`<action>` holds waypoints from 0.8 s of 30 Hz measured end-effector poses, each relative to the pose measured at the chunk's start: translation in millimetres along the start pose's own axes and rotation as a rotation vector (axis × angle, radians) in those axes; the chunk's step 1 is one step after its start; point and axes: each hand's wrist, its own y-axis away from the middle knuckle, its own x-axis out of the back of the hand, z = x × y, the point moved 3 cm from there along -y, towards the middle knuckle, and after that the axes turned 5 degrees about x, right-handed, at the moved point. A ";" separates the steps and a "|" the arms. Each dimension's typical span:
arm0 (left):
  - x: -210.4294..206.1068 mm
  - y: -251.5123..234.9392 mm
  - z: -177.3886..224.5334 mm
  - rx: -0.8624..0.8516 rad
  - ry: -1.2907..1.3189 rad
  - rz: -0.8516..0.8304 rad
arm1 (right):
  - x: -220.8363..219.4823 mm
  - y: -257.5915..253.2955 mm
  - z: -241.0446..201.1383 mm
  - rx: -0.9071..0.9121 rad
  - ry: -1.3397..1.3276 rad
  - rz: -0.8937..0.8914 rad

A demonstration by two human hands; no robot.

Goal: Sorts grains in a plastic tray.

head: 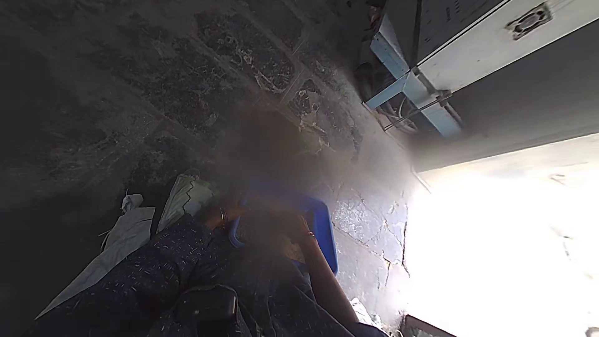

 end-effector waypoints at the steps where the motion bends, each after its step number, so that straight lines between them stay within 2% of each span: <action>1: 0.1 0.8 0.4 0.001 0.003 0.001 | 0.0 0.2 -0.4 -0.005 0.001 -0.001; 8: -2.0 -4.3 -3.5 -0.035 0.006 0.012 | -0.4 -1.3 0.0 -0.015 0.000 -0.002; 14: 5.0 29.2 24.2 0.008 -0.022 -0.007 | -0.5 -2.5 0.4 -0.014 -0.002 0.004; 16: 4.9 18.1 16.5 0.002 -0.057 -0.026 | 0.0 -2.9 0.4 -0.018 -0.011 0.005; 19: -2.7 1.7 -2.3 -0.122 -0.085 0.089 | 0.5 -3.7 -0.4 -0.030 -0.007 -0.009; 22: 8.1 23.4 21.6 -0.001 -0.025 -0.009 | 0.2 -5.0 0.1 -0.017 -0.012 0.004; 24: 0.6 -3.4 -2.4 -0.101 -0.020 0.045 | -0.6 -6.8 1.5 -0.012 -0.017 0.011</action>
